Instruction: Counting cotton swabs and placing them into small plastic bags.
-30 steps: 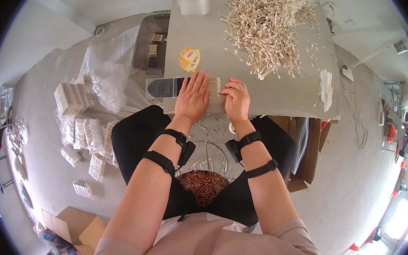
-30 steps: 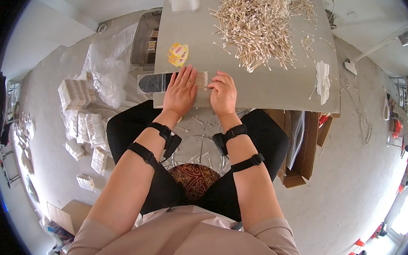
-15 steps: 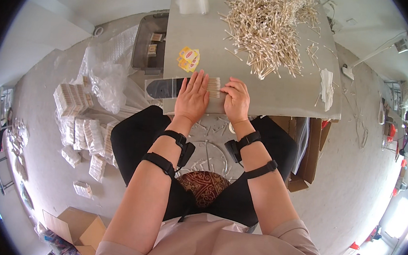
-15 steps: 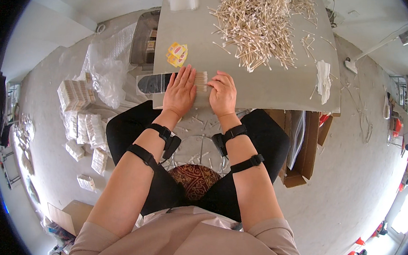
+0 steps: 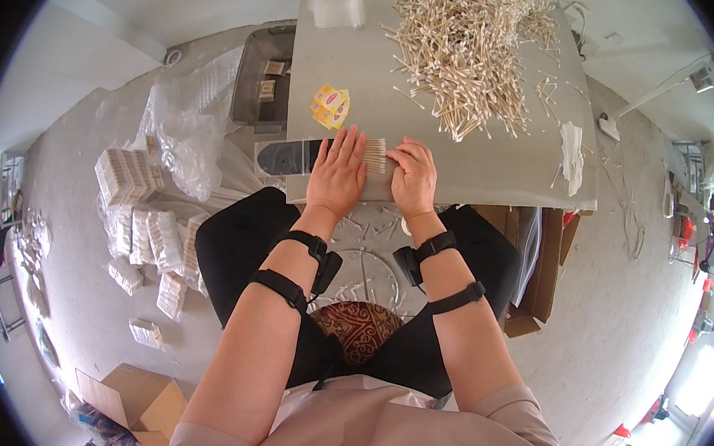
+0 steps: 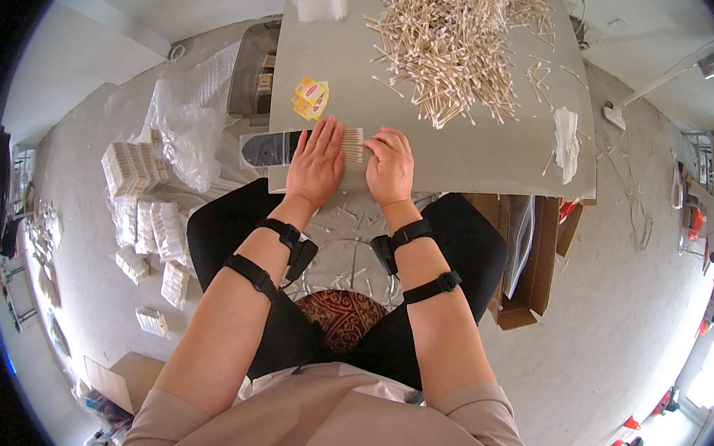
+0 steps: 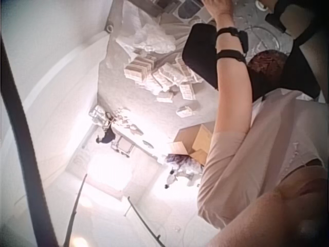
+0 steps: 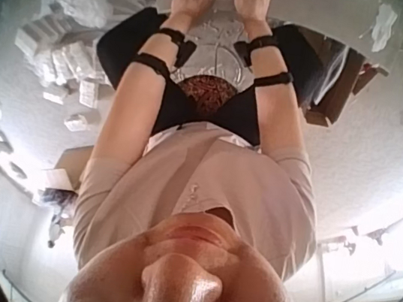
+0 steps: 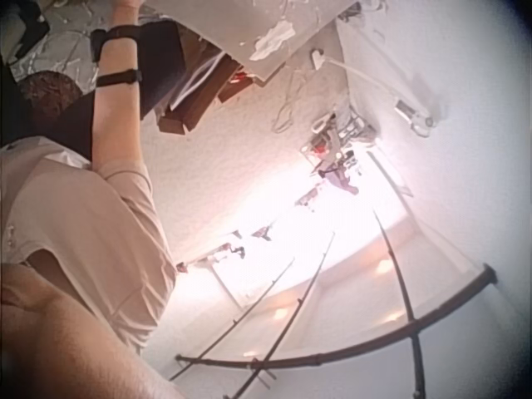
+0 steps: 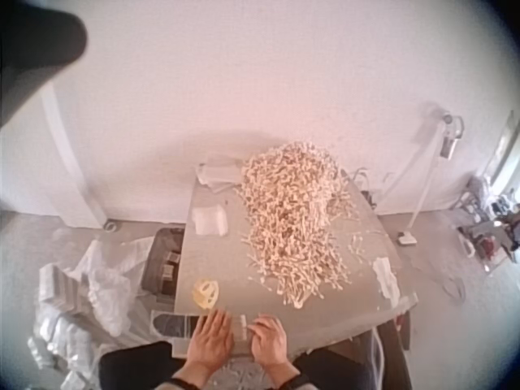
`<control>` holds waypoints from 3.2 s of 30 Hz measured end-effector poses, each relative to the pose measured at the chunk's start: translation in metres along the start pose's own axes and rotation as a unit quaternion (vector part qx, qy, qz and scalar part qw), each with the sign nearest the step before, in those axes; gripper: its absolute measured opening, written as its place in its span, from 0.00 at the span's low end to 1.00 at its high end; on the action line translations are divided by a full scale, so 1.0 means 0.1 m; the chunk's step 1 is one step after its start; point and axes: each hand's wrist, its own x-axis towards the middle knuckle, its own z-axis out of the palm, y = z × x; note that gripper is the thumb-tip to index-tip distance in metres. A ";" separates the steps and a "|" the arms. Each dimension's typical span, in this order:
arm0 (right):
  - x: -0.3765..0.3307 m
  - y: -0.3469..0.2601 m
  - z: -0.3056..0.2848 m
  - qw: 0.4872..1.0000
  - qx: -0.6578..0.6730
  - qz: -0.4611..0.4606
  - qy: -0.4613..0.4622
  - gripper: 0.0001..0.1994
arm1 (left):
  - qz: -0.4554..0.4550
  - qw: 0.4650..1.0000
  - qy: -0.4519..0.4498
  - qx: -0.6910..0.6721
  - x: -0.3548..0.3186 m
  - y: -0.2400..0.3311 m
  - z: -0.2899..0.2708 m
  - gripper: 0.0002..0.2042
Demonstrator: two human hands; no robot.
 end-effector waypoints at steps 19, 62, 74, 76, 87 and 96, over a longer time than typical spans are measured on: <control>0.02 -0.04 0.01 0.999 -0.041 0.008 -0.019 0.15 | 0.003 1.000 -0.003 0.000 0.00 0.00 -0.02 0.28; -0.02 -0.15 0.01 0.925 -0.285 -0.079 -0.237 0.30 | -0.203 0.944 0.227 -0.125 -0.24 -0.34 -0.11 0.16; 0.02 -0.42 0.30 0.932 -0.252 -0.083 -0.246 0.30 | -0.243 0.956 0.077 -0.144 -0.11 -0.52 -0.30 0.06; 0.03 -0.45 0.32 0.931 -0.255 -0.084 -0.248 0.30 | -0.240 0.958 0.069 -0.142 -0.12 -0.57 -0.29 0.06; 0.01 -0.63 0.52 0.934 -0.238 -0.083 -0.252 0.30 | -0.170 0.950 0.105 -0.241 -0.16 -0.69 -0.28 0.04; 0.00 -0.75 0.73 0.937 -0.232 -0.101 -0.242 0.30 | -0.135 0.956 0.111 -0.236 -0.16 -0.71 -0.27 0.06</control>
